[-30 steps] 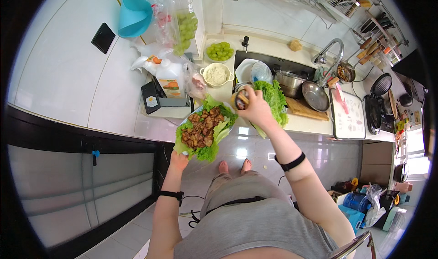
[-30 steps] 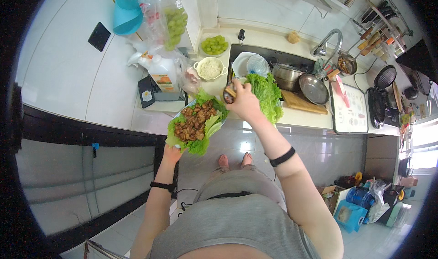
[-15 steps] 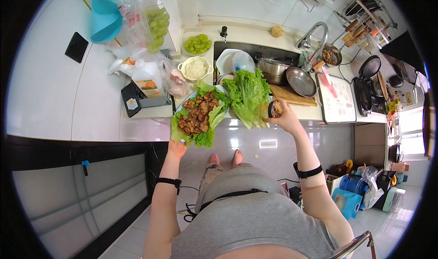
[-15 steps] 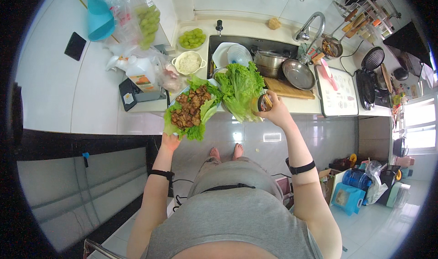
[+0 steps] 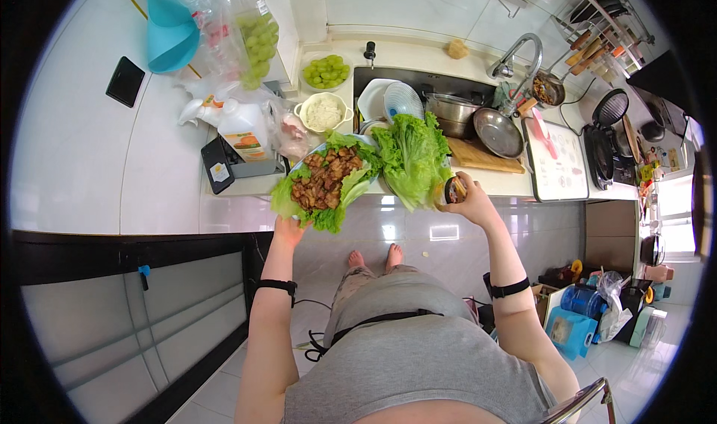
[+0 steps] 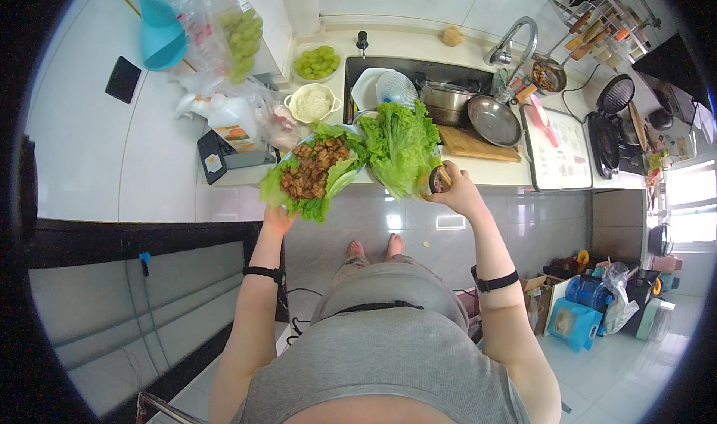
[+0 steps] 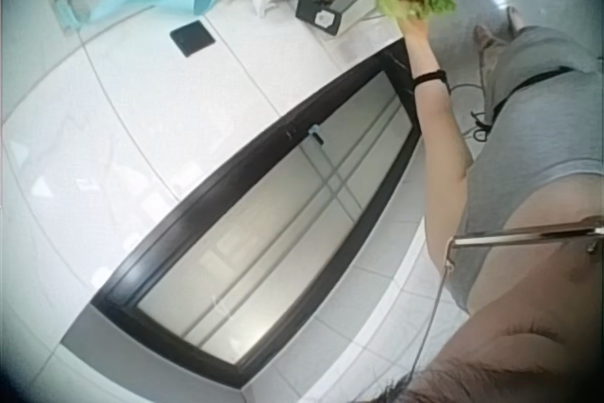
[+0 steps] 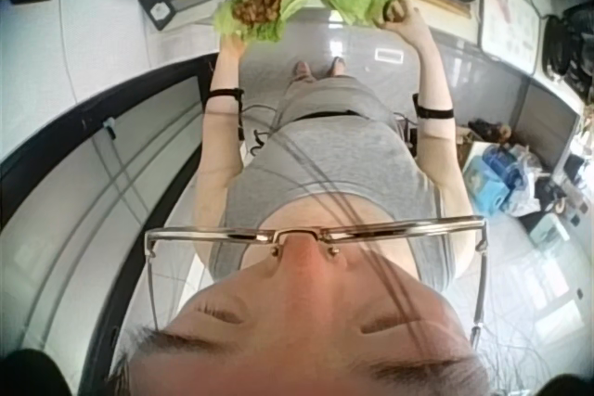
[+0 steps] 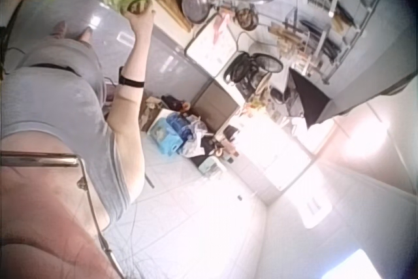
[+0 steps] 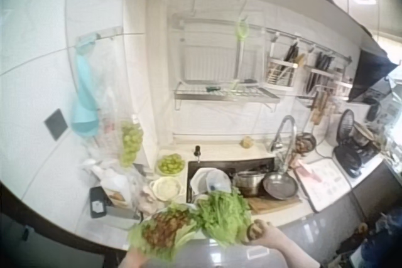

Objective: The person uses chopsticks to transfer cooked meat from an electric grill onto a bed of lettuce on a cutting board. They then pick up the lettuce with the meat, add a spoonful of sauce from a small container, and place the assembled item on the counter.

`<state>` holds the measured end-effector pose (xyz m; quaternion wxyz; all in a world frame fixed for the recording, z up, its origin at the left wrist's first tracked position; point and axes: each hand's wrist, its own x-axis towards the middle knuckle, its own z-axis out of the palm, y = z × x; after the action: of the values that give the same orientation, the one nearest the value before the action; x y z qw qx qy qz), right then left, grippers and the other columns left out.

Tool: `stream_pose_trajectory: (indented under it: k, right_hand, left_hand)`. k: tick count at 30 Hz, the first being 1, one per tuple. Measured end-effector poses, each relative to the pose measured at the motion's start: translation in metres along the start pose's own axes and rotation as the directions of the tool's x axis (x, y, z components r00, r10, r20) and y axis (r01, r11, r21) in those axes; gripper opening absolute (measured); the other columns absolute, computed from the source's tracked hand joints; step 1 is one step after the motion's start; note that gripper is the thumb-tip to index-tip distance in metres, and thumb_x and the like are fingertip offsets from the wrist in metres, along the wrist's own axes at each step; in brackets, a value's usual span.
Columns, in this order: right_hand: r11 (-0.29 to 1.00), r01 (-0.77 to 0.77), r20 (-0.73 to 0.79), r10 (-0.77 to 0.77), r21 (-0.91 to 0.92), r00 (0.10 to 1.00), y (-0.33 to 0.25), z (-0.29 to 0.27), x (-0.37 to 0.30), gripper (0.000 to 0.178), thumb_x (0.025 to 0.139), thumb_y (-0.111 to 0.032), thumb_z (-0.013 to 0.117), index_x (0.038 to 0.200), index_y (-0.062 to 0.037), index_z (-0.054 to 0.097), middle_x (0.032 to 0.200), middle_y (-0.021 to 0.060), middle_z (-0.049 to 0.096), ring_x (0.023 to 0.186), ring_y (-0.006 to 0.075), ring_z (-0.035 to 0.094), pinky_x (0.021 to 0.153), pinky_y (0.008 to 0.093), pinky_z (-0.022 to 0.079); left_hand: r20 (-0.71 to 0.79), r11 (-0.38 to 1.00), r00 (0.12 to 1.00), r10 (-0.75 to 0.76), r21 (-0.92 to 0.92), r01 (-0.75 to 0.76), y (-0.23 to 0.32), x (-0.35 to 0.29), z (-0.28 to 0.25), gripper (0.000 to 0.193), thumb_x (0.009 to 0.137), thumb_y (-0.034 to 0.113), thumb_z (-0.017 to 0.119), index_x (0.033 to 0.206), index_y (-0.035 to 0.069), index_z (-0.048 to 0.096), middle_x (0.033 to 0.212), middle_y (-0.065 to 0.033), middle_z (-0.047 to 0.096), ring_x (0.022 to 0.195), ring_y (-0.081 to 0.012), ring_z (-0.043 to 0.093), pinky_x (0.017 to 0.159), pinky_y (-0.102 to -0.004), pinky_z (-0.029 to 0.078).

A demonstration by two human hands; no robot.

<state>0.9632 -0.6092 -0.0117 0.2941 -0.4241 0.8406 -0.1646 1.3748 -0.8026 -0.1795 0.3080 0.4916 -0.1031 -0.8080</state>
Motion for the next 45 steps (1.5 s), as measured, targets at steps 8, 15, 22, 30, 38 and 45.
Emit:
stream_pose_trajectory:
  k: [8, 15, 22, 30, 38, 45]
  right_hand:
    - [0.999, -0.036, 0.001, 0.036, 0.012, 0.999, 0.008, 0.003, 0.002, 0.099, 0.056, -0.036, 0.083, 0.14, -0.0103, 0.038, 0.114, 0.0295, 0.053, 0.104, 0.042, 0.059, 0.092, 0.0414, 0.049]
    - [0.996, -0.088, -0.046, 0.088, 0.01, 0.995, 0.032, -0.005, 0.0, 0.1, 0.055, -0.038, 0.083, 0.141, -0.0103, 0.038, 0.117, 0.0291, 0.052, 0.104, 0.0421, 0.059, 0.093, 0.0407, 0.049]
    - [0.984, -0.151, -0.192, 0.132, -0.09, 0.973, 0.068, -0.007, 0.005, 0.097, 0.058, -0.035, 0.084, 0.141, -0.0146, 0.038, 0.111, 0.0271, 0.054, 0.097, 0.0424, 0.061, 0.088, 0.0418, 0.051]
    - [0.968, -0.178, -0.21, 0.139, -0.177, 0.968, 0.092, 0.024, 0.047, 0.099, 0.059, -0.041, 0.083, 0.142, -0.0157, 0.034, 0.114, 0.0246, 0.052, 0.096, 0.0406, 0.062, 0.083, 0.0444, 0.053]
    - [0.994, -0.052, -0.221, 0.03, -0.095, 0.975, 0.104, 0.038, 0.061, 0.106, 0.062, -0.04, 0.084, 0.148, -0.0157, 0.026, 0.123, 0.0237, 0.051, 0.1, 0.0383, 0.061, 0.083, 0.0436, 0.052]
    - [0.975, -0.052, -0.162, 0.017, -0.218, 0.987, 0.111, 0.031, 0.06, 0.112, 0.062, -0.049, 0.082, 0.151, -0.0162, 0.021, 0.136, 0.0247, 0.044, 0.107, 0.038, 0.06, 0.085, 0.0429, 0.052]
  left_hand:
    - [0.078, 0.984, 0.995, 0.067, -0.17, -0.053, 0.003, 0.017, -0.007, 0.045, 0.098, 0.042, 0.04, 0.134, 0.015, 0.043, 0.138, -0.0018, 0.045, 0.125, -0.0224, 0.043, 0.102, -0.0441, 0.035]
    - [0.025, 0.958, 0.999, 0.037, -0.285, -0.028, -0.011, 0.015, -0.013, 0.044, 0.099, 0.044, 0.039, 0.13, 0.012, 0.043, 0.132, -0.0059, 0.047, 0.122, -0.0271, 0.042, 0.102, -0.0453, 0.036]
    - [-0.114, 0.993, 0.987, -0.114, -0.049, 0.109, -0.027, 0.0, -0.037, 0.029, 0.098, 0.031, 0.048, 0.111, 0.006, 0.053, 0.108, -0.007, 0.06, 0.103, -0.0229, 0.056, 0.092, -0.0382, 0.046]
    - [-0.068, 0.877, 0.956, -0.285, 0.385, 0.288, -0.054, -0.04, -0.025, 0.022, 0.095, 0.028, 0.051, 0.099, 0.008, 0.06, 0.095, -0.0056, 0.065, 0.091, -0.0224, 0.062, 0.083, -0.0364, 0.05]
    - [0.001, 0.731, 0.965, -0.261, 0.654, 0.197, -0.075, -0.066, 0.045, 0.033, 0.096, 0.034, 0.052, 0.108, 0.004, 0.058, 0.102, -0.0091, 0.064, 0.095, -0.0232, 0.064, 0.081, -0.0362, 0.052]
    - [0.08, 0.673, 0.955, -0.284, 0.726, 0.14, -0.09, -0.071, 0.118, 0.03, 0.096, 0.033, 0.052, 0.107, 0.006, 0.06, 0.102, -0.0076, 0.065, 0.092, -0.0217, 0.065, 0.078, -0.0352, 0.051]
